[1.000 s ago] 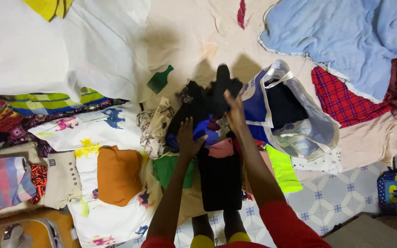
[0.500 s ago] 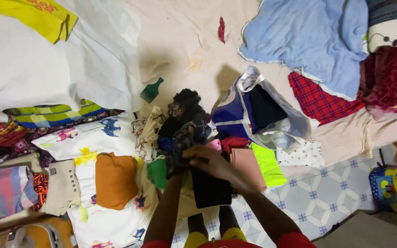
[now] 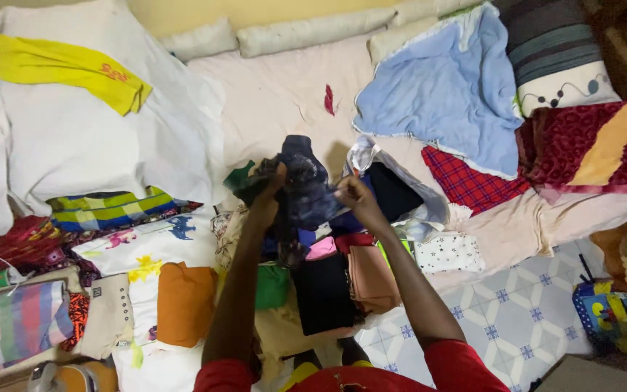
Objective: The person folds various clothes on a bed and packs them into a reusable shopping bag.
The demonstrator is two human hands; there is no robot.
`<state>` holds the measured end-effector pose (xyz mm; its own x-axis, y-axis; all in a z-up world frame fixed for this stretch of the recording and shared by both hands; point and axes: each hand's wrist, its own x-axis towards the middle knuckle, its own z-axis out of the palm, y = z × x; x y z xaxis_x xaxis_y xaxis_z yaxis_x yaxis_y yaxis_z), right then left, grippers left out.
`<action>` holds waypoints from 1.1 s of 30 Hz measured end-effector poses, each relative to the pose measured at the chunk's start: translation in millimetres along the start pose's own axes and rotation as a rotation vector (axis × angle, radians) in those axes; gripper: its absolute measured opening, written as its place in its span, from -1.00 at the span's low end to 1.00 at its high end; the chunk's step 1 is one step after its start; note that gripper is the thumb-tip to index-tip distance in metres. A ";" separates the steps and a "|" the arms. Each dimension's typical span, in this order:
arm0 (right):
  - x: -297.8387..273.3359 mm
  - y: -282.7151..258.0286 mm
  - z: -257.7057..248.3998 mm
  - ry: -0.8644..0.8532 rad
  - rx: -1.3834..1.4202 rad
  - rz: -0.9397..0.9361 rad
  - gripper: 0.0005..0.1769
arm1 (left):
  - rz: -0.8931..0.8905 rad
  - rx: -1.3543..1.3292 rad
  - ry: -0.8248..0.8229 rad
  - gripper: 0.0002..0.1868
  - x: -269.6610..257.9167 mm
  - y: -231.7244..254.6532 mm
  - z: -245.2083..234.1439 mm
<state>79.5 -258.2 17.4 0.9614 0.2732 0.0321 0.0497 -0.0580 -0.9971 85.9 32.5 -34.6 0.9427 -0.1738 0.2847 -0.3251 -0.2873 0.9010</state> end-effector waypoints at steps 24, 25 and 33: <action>-2.7 -54.2 -47.5 -0.161 0.389 0.422 -0.59 | -0.560 -1.020 -0.067 -0.76 -30.5 57.7 -79.8; -1.1 -49.9 -57.7 -0.144 0.454 0.428 -0.64 | -0.562 -1.038 -0.001 -0.78 -31.3 62.3 -83.3; 4.7 -59.1 -61.2 -0.169 -0.129 0.419 -0.67 | -0.609 -0.318 0.102 -0.66 -19.4 14.3 -71.9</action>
<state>97.7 -312.3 80.7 0.8488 0.3532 -0.3936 -0.2895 -0.3124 -0.9048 68.3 99.5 -3.6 0.9577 0.0245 -0.2868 0.2871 -0.0127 0.9578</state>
